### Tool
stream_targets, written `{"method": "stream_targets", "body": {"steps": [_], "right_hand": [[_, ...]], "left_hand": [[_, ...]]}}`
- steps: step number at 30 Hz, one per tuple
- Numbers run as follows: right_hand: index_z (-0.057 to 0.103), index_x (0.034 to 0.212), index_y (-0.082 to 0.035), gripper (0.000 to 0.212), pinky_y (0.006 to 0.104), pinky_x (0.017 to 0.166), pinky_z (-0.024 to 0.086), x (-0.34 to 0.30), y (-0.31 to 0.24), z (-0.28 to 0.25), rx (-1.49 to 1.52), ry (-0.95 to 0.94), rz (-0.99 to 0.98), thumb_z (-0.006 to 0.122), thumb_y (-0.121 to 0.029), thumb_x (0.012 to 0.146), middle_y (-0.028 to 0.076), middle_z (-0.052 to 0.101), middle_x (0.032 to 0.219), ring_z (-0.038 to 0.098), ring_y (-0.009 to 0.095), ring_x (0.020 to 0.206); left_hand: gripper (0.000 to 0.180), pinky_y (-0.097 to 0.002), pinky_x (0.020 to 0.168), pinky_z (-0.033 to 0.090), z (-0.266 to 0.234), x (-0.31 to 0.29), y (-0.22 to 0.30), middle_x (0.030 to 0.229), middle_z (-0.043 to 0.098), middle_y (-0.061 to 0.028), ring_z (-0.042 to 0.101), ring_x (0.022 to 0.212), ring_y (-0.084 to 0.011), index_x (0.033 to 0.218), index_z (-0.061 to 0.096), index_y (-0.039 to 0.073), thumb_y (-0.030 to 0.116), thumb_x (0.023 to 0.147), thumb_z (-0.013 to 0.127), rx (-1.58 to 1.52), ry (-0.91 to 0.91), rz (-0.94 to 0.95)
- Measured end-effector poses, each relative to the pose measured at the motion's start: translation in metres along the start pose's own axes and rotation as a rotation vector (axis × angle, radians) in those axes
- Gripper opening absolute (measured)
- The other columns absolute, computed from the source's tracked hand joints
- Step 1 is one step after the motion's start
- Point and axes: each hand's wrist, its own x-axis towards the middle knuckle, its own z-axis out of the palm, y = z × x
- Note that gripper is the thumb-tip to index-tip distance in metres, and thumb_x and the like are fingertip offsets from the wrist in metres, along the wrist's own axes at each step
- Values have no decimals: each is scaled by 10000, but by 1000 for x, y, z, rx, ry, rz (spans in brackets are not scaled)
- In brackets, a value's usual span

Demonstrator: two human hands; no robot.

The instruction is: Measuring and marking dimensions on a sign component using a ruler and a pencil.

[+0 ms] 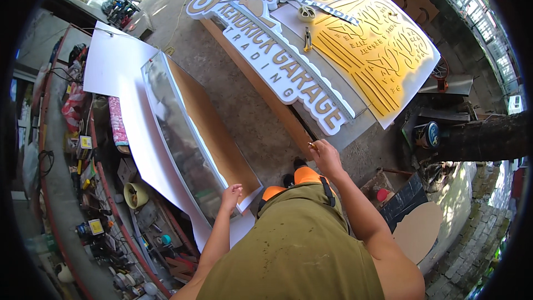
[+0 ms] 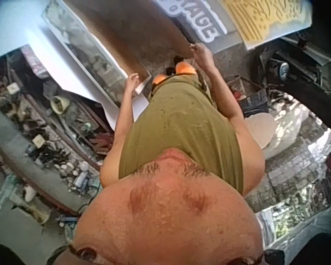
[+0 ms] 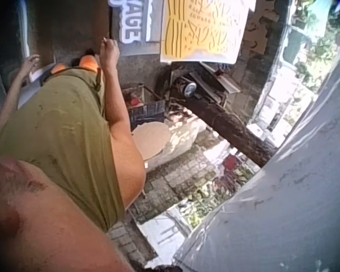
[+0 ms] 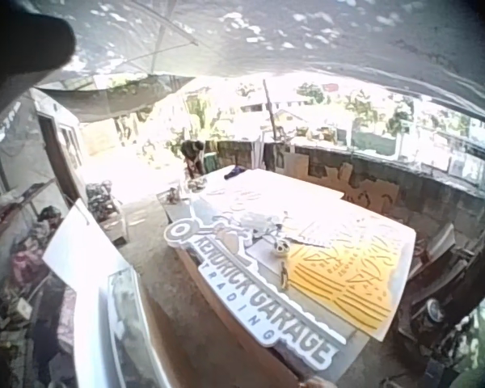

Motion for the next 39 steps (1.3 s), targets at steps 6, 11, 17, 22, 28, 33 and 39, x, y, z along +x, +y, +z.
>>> {"method": "stream_targets", "body": {"steps": [6, 11, 17, 22, 28, 33, 39], "right_hand": [[693, 1021, -35, 150, 467, 806, 524, 70, 9, 3, 41, 74, 93, 641, -140, 927, 173, 667, 990, 659, 396, 926], [685, 1002, -31, 141, 464, 811, 520, 131, 18, 19, 79, 105, 126, 634, -141, 929, 175, 663, 998, 661, 393, 921], [689, 993, -34, 120, 449, 838, 523, 178, 7, 14, 67, 153, 113, 653, -105, 904, 158, 661, 993, 667, 366, 949], [688, 977, -4, 125, 441, 833, 515, 210, 26, 16, 58, 250, 198, 673, -68, 870, 182, 670, 964, 662, 375, 944], [678, 1033, -27, 173, 451, 850, 520, 250, 27, 8, -46, 310, 331, 659, -40, 862, 170, 651, 1032, 658, 370, 970], [666, 1073, -47, 204, 468, 845, 519, 285, 25, 2, -141, 358, 490, 702, -74, 874, 158, 627, 1069, 648, 388, 995], [651, 1063, -15, 238, 445, 844, 511, 311, 12, 12, -146, 431, 585, 742, -50, 847, 160, 624, 1042, 641, 373, 970]], "left_hand": [[245, -270, 791, 543, 6, 42, 83, 990, 707, -33, 650, 860, -108, 1198, 689, 22, 153, 996, 645, 150, -118, 179], [259, -315, 812, 561, 12, 69, 140, 998, 731, -83, 685, 860, -158, 1205, 692, 33, 155, 980, 653, 241, -125, 308], [230, -306, 811, 558, 19, 110, 243, 1022, 724, -75, 678, 878, -158, 1177, 686, 27, 111, 966, 648, 362, -30, 491], [195, -326, 771, 557, 44, 172, 335, 1045, 672, -114, 668, 836, -197, 1124, 660, 18, 51, 932, 656, 382, -131, 660], [237, -372, 795, 554, 85, 283, 439, 1074, 630, -127, 668, 834, -266, 1138, 635, 64, 56, 904, 670, 523, -269, 880], [280, -435, 853, 544, 126, 385, 505, 1126, 604, -123, 659, 929, -320, 1156, 622, 114, 101, 887, 702, 647, -371, 1057], [332, -456, 956, 492, 161, 473, 559, 1212, 541, -104, 586, 1134, -329, 1148, 616, 168, 135, 844, 746, 995, -481, 1229]]}}
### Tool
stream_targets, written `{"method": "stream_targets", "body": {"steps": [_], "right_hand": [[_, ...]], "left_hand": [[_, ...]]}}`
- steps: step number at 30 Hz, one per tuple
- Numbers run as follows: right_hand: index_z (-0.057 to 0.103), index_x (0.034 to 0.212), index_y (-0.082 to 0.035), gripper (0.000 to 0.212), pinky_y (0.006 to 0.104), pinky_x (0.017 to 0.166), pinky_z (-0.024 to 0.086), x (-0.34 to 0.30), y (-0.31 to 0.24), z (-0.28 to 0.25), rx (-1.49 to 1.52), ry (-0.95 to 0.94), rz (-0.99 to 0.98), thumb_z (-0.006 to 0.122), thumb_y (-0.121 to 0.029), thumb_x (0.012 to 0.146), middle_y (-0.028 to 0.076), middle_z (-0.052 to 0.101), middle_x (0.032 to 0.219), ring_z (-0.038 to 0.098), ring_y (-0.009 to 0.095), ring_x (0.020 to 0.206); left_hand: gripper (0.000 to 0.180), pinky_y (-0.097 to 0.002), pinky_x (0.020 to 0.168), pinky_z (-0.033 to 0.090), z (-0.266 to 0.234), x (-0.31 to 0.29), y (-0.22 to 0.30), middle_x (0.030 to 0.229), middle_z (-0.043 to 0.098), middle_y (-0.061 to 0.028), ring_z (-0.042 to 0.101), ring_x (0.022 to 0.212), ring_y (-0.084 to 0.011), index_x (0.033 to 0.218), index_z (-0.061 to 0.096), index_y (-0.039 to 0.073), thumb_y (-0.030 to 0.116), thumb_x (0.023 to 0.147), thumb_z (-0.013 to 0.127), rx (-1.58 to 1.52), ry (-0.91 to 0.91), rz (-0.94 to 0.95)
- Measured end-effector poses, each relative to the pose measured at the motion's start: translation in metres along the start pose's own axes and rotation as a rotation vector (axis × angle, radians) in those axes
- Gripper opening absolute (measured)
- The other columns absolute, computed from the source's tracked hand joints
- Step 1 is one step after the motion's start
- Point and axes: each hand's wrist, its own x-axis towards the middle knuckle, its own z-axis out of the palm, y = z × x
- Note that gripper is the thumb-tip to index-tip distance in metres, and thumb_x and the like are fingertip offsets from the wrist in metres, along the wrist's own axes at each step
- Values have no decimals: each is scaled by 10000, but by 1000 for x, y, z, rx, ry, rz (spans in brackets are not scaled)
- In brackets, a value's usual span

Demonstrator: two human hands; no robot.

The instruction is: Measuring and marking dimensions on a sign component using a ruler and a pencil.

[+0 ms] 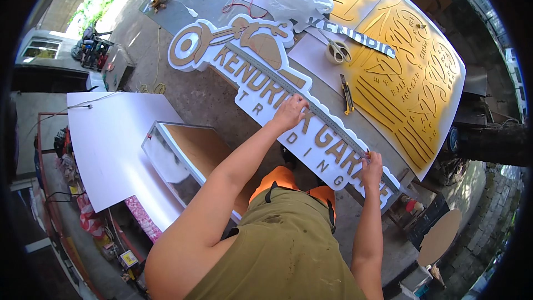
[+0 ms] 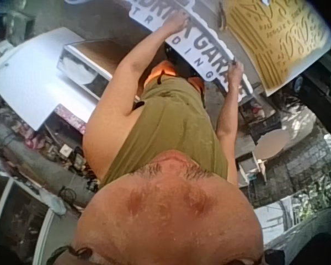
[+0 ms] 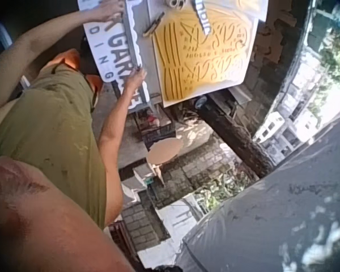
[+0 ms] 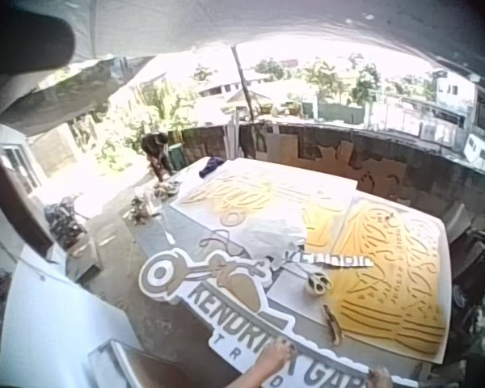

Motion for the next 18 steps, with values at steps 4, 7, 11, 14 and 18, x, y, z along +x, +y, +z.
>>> {"method": "stream_targets", "body": {"steps": [4, 7, 11, 14, 18], "right_hand": [[647, 1080, -17, 241, 448, 848, 506, 3, -11, 4, 8, 43, 113, 734, -44, 857, 158, 622, 1048, 640, 373, 987], [641, 1132, -33, 285, 450, 861, 510, 6, -10, 4, -81, 60, 132, 730, -34, 861, 156, 618, 1091, 640, 378, 1018], [638, 1177, -50, 337, 454, 897, 514, 12, -12, 6, -87, 58, 142, 739, -38, 856, 157, 608, 1145, 637, 387, 1058], [640, 1178, -63, 348, 459, 896, 514, 19, -10, 8, -103, 3, 166, 750, -39, 848, 151, 607, 1146, 636, 393, 1052], [627, 1117, -54, 328, 464, 876, 511, 28, -8, 5, -85, -52, 191, 770, -42, 822, 148, 609, 1131, 636, 395, 1028]], "left_hand": [[377, -457, 959, 491, -9, 27, -22, 1233, 527, -120, 586, 1139, -333, 1152, 610, 137, 116, 816, 779, 3, -100, 53], [397, -453, 946, 510, -10, 38, -29, 1217, 522, -128, 598, 1114, -342, 1155, 604, 126, 120, 806, 794, -5, -141, 76], [401, -455, 928, 524, -17, 48, -28, 1194, 518, -128, 605, 1097, -345, 1143, 596, 107, 135, 805, 808, -22, -155, 104], [395, -453, 915, 530, -23, 54, -25, 1194, 520, -132, 606, 1094, -346, 1126, 591, 94, 138, 805, 816, 23, -225, 104], [382, -455, 904, 533, -28, 63, -24, 1186, 534, -135, 615, 1080, -348, 1103, 590, 86, 143, 805, 823, 38, -260, 121]]}}
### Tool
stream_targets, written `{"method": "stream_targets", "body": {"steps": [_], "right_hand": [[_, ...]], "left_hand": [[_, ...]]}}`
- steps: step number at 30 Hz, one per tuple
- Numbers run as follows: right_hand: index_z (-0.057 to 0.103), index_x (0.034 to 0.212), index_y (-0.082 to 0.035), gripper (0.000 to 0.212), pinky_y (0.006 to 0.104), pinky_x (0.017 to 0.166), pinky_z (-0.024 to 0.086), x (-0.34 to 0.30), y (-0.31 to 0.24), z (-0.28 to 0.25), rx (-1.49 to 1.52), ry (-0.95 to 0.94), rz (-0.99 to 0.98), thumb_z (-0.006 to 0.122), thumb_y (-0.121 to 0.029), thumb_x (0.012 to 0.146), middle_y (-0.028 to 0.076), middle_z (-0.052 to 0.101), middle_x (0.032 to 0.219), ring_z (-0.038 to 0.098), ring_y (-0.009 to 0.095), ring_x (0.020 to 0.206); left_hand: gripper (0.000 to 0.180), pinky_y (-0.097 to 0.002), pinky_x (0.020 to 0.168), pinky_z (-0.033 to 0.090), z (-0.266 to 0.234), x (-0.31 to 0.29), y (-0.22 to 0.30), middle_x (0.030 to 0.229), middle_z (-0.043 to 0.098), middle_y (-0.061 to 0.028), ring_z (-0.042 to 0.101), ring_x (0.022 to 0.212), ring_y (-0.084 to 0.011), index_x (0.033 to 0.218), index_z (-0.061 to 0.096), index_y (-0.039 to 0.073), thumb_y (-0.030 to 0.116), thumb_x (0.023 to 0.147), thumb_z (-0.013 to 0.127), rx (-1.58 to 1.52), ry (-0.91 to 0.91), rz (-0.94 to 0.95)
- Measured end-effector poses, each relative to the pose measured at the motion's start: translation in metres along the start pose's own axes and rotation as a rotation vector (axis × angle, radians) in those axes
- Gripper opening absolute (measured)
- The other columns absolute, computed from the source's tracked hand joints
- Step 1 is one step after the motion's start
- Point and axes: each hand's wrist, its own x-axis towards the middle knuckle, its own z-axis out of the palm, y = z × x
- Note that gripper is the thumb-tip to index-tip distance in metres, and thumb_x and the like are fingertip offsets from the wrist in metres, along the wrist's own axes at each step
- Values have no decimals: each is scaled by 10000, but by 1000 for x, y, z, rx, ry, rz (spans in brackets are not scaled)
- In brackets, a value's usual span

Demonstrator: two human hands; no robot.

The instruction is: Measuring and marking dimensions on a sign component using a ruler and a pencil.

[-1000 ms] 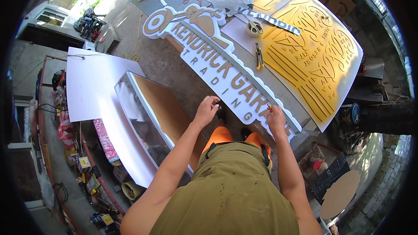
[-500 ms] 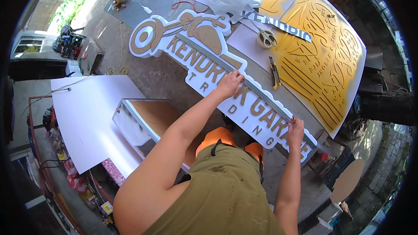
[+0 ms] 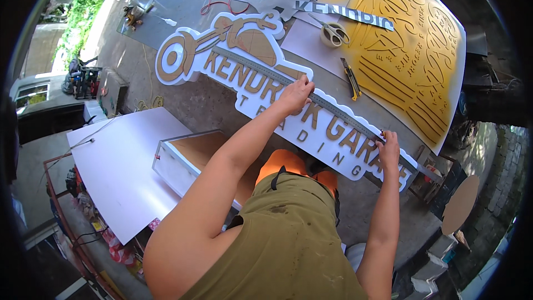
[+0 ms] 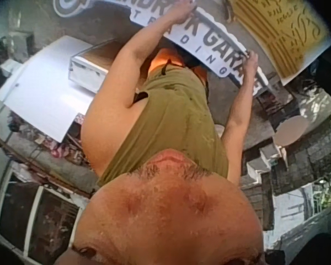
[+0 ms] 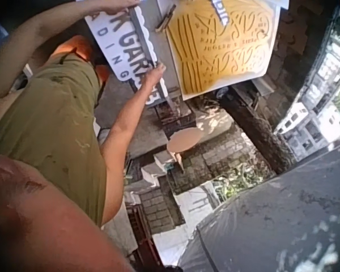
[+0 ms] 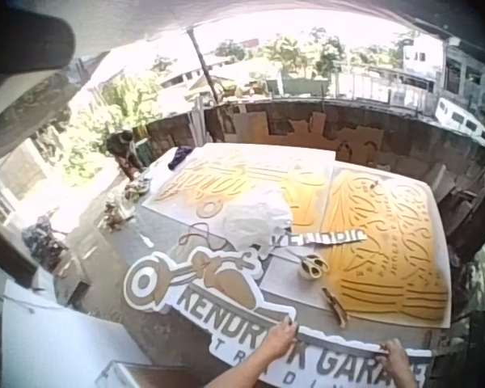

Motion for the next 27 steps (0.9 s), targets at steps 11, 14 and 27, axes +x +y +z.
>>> {"method": "stream_targets", "body": {"steps": [11, 14, 27], "right_hand": [[611, 1025, -26, 266, 462, 855, 504, 5, 1, -1, 42, -56, -25, 769, -32, 812, 169, 602, 1036, 630, 401, 997], [596, 997, -17, 237, 466, 851, 500, 4, 0, 0, 57, -38, -32, 758, -38, 826, 176, 595, 1020, 626, 407, 984], [619, 1011, -22, 139, 491, 828, 497, 7, -19, 0, 86, -76, 182, 653, -134, 936, 224, 706, 979, 661, 427, 984]], "left_hand": [[370, -479, 887, 528, -1, 13, 0, 1170, 557, -140, 635, 1072, -371, 1072, 591, 73, 160, 803, 829, 17, -119, -55], [355, -484, 866, 527, -4, 12, 0, 1146, 571, -131, 642, 1044, -371, 1068, 591, 76, 136, 800, 817, 32, -102, -38], [67, -481, 808, 515, -10, 12, -17, 996, 676, -141, 658, 970, -370, 969, 633, 82, 97, 906, 650, -85, -35, 10]]}}
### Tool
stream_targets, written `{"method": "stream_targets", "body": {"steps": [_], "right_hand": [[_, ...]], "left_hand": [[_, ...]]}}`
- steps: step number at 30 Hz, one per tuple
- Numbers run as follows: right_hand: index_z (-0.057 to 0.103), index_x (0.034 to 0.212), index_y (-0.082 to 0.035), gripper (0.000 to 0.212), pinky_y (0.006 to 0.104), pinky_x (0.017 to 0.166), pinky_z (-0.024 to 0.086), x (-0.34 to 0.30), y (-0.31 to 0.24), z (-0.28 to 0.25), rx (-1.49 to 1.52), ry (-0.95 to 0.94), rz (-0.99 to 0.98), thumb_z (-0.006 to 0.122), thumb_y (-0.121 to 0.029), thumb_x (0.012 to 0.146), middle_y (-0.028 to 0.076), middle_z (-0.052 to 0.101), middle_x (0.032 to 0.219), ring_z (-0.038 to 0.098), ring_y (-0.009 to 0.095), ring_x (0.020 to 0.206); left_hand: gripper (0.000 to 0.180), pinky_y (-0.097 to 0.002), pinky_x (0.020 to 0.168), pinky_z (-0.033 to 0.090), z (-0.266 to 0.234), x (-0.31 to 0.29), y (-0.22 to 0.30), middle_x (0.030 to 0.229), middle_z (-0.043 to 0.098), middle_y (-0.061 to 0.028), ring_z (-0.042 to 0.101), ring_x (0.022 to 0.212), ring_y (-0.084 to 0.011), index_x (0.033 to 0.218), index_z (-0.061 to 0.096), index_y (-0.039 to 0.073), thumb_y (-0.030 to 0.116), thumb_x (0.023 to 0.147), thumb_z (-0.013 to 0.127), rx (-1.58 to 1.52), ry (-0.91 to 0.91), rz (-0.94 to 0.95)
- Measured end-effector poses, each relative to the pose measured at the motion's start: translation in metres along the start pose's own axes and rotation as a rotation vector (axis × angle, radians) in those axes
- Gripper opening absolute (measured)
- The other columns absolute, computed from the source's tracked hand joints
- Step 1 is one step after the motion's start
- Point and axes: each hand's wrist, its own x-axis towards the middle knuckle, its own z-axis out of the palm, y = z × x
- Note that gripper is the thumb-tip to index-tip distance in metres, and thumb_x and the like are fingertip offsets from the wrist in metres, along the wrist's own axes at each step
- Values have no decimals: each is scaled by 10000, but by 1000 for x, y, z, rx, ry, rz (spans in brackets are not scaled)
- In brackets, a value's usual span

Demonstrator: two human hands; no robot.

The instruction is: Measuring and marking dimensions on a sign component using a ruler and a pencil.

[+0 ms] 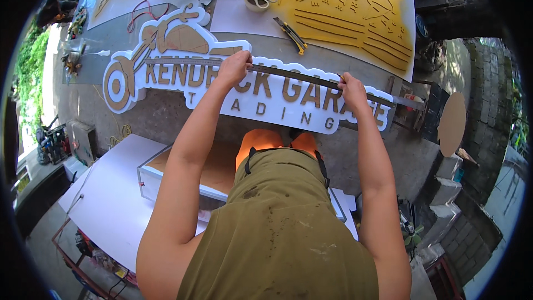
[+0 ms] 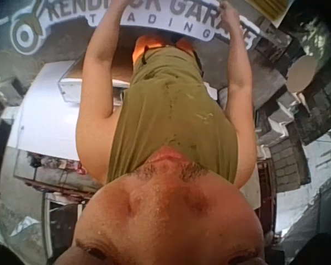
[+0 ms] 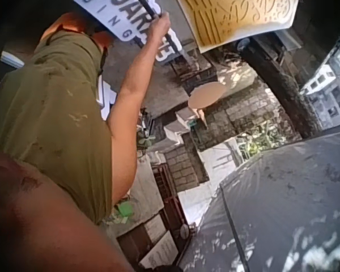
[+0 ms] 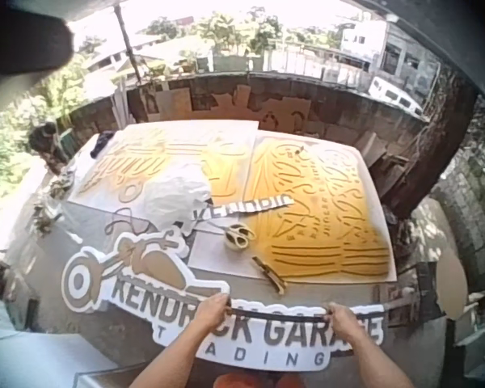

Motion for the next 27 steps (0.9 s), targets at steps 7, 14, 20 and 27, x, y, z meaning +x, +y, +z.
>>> {"method": "stream_targets", "body": {"steps": [7, 14, 20, 27], "right_hand": [[616, 975, -11, 140, 471, 811, 494, -9, -41, 1, 127, -5, 8, 661, -139, 941, 204, 707, 937, 664, 403, 934], [618, 979, -19, 122, 453, 811, 507, -9, -124, 25, 165, -94, -74, 637, -140, 970, 190, 712, 916, 678, 367, 908], [623, 986, -14, 110, 441, 796, 508, -7, -142, 46, 232, -82, -72, 639, -121, 966, 193, 711, 914, 680, 376, 881], [626, 1005, -7, 109, 456, 813, 509, 5, -179, 77, 178, -74, -128, 617, -109, 967, 196, 717, 930, 687, 376, 916]], "left_hand": [[102, -475, 818, 504, -55, -11, -12, 1024, 694, -141, 661, 985, -364, 1044, 625, 81, 144, 969, 597, -10, -60, -72], [147, -476, 838, 505, -114, -40, -69, 994, 707, -158, 665, 998, -364, 999, 678, 70, 136, 978, 548, 74, -75, -196], [146, -475, 844, 505, -125, -45, -90, 988, 700, -162, 660, 993, -356, 996, 685, 73, 124, 965, 551, 108, 5, -139], [168, -469, 845, 516, -140, -36, -133, 1015, 712, -153, 675, 996, -352, 1009, 692, 61, 144, 984, 548, 55, -68, -271]]}}
